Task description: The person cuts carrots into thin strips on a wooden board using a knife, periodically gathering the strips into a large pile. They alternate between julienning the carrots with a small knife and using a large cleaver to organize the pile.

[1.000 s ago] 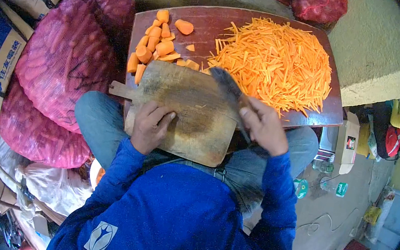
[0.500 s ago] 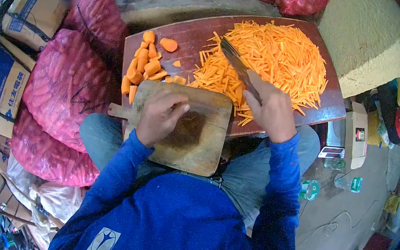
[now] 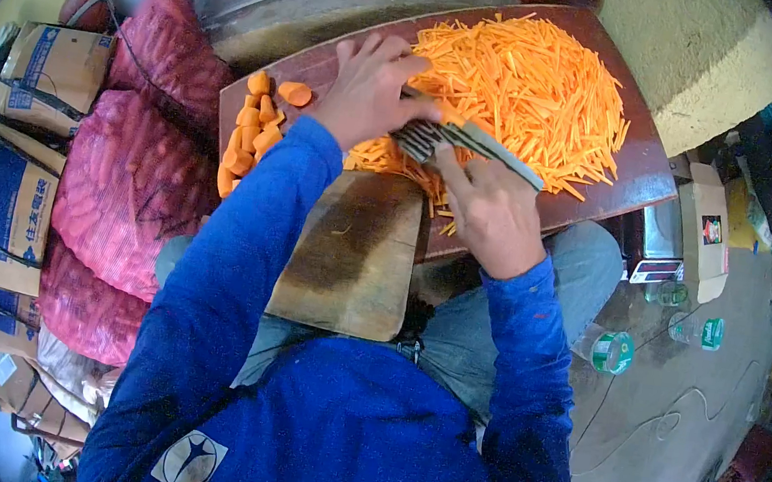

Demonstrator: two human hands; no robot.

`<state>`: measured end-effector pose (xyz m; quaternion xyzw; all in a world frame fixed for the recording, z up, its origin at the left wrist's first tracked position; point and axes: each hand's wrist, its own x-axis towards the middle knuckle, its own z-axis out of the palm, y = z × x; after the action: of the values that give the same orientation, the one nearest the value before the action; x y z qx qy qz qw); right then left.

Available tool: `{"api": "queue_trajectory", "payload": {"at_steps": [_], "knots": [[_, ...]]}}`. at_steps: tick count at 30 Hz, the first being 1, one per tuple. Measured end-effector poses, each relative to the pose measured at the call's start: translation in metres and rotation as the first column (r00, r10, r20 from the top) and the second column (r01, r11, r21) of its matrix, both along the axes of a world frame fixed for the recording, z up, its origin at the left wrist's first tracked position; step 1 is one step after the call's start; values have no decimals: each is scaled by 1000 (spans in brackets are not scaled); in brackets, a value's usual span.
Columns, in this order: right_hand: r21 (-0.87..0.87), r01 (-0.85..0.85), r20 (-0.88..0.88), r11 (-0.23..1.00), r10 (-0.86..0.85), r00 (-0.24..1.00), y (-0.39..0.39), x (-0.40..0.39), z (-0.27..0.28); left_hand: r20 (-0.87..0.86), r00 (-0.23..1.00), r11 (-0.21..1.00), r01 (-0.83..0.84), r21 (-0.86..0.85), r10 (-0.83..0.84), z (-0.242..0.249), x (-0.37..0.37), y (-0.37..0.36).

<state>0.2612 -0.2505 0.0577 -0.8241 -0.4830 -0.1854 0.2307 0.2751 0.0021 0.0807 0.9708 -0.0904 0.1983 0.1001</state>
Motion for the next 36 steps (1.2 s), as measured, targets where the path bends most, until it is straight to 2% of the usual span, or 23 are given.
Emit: {"api": "queue_trajectory", "payload": {"at_steps": [2, 4, 6, 7, 10, 13, 15, 17, 18, 19, 20, 21, 22, 23, 24, 26, 28, 30, 32, 33, 34, 35, 36], "knots": [[8, 33, -40, 999, -33, 999, -4, 3, 3, 70, 997, 998, -47, 45, 44, -15, 20, 7], [-4, 31, -16, 1000, -31, 999, -6, 6, 2, 95, 995, 1000, -17, 0, 17, -8, 20, 3], [-11, 37, -52, 999, -37, 998, -5, 5, 1, 52, 992, 986, 120, -116, -114, -1, 9, -6], [-12, 35, -54, 999, -35, 998, -4, 4, 2, 53, 989, 989, 140, -42, -137, 1, 5, -9], [-91, 44, -44, 995, -48, 998, 1, -1, 3, 46, 998, 999, 42, 31, -43, -10, 12, -7], [-40, 11, -37, 999, -12, 999, 3, 0, 1, 107, 994, 996, -27, 83, 18, -16, 24, -1], [71, -35, -82, 997, 40, 996, 1, 4, 0, 139, 989, 993, -58, 104, 43, -18, 25, 1], [108, -23, -104, 994, 35, 994, -4, 10, -4, 301, 949, 995, -100, -4, 96, -20, 24, 2], [149, -4, -129, 989, 24, 991, -4, 11, -5, 301, 948, 995, -102, -6, 99, -18, 20, 2], [114, 39, -209, 993, -14, 978, -6, 10, 0, 369, 921, 991, -95, -98, 125, -17, 13, 1], [110, 35, -211, 993, -11, 977, -7, 11, -3, 430, 889, 979, -82, -189, 158, -17, 4, -1], [188, 42, -248, 981, 6, 969, -9, 15, -7, 428, 889, 978, -87, -191, 163, -19, -5, -2], [266, 53, -282, 963, 25, 959, -9, 17, -10, 412, 878, 933, -96, -348, 243, -23, -15, -3], [266, 86, -371, 960, 19, 928, -9, 18, -10, 383, 867, 863, -98, -495, 318, -25, -24, -7], [265, 86, -370, 960, 19, 929, -10, 19, -15, 384, 867, 863, -98, -496, 319, -31, -32, -11], [395, 183, -565, 900, 81, 821, -10, 23, -27, 288, 896, 837, -147, -528, 339, -51, -48, -19], [452, 207, -584, 868, 112, 804, -5, 19, -21, 288, 903, 836, -126, -534, 319, -67, -61, -29], [504, 235, -602, 831, 143, 785, -7, 17, -16, 251, 941, 884, -88, -459, 225, -74, -73, -40], [416, 375, -841, 828, 195, 504, -13, 17, -13, 295, 933, 905, -68, -420, 207, -78, -76, -48], [418, 375, -840, 827, 195, 506, -14, 18, -12, 256, 946, 927, -96, -361, 198, -73, -77, -50], [429, 391, -870, 814, 255, 423, -14, 18, -12, 216, 957, 946, -121, -299, 191, -70, -77, -52], [440, 408, -887, 800, 316, 337, -14, 19, -10, 221, 957, 947, -118, -297, 188, -68, -76, -52], [446, 408, -883, 797, 318, 344, -13, 20, -16, 241, 951, 941, -110, -319, 192, -66, -74, -50]]}}
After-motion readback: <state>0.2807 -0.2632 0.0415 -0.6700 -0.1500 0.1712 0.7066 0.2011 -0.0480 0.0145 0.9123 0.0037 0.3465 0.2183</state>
